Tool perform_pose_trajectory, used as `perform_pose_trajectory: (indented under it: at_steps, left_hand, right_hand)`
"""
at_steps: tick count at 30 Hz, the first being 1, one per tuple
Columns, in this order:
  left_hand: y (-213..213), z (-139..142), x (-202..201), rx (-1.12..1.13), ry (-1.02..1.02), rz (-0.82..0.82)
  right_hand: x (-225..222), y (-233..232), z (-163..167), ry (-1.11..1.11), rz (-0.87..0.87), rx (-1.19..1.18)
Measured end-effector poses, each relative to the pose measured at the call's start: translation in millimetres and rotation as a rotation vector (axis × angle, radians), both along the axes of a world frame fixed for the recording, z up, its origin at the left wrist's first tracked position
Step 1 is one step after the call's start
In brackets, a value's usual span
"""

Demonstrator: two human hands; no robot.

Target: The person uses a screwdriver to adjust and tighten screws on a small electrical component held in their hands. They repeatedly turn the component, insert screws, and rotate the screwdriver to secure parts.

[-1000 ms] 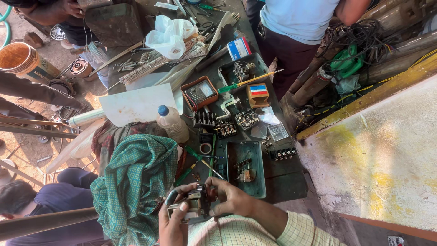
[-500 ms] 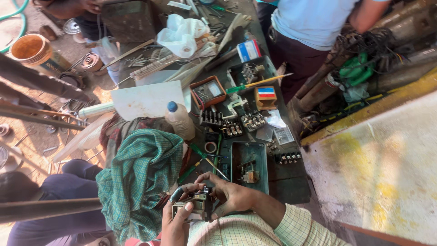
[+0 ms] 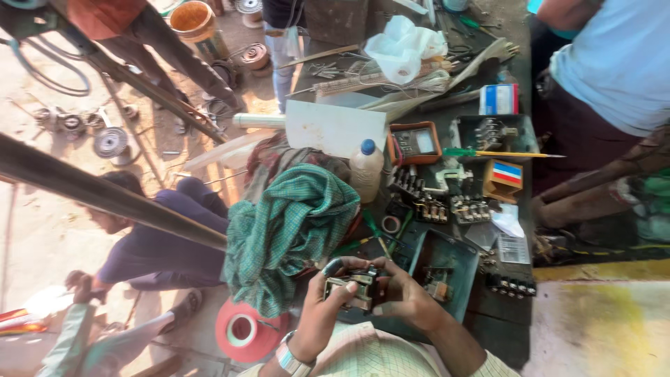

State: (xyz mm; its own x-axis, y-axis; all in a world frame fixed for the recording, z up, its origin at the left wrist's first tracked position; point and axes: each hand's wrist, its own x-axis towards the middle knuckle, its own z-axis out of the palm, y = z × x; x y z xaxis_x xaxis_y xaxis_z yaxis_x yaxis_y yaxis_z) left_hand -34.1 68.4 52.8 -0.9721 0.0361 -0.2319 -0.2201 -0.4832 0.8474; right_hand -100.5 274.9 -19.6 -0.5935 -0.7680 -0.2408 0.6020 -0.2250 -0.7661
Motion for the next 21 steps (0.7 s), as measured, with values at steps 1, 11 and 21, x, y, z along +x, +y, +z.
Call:
perform_pose_trajectory:
  at_steps: [1,11,21]
  left_hand:
    - [1,0,0,0.02,0.004,-0.032]
    - [-9,-5,2,-0.006,0.004,-0.018]
    - [-10,-9,1,0.064,-0.015,0.039]
  right_hand:
    - [-3,4,4,0.08,0.03,0.037]
    - [-9,-11,40,0.09,0.158,-0.011]
    - [4,-11,21,0.031,0.088,-0.064]
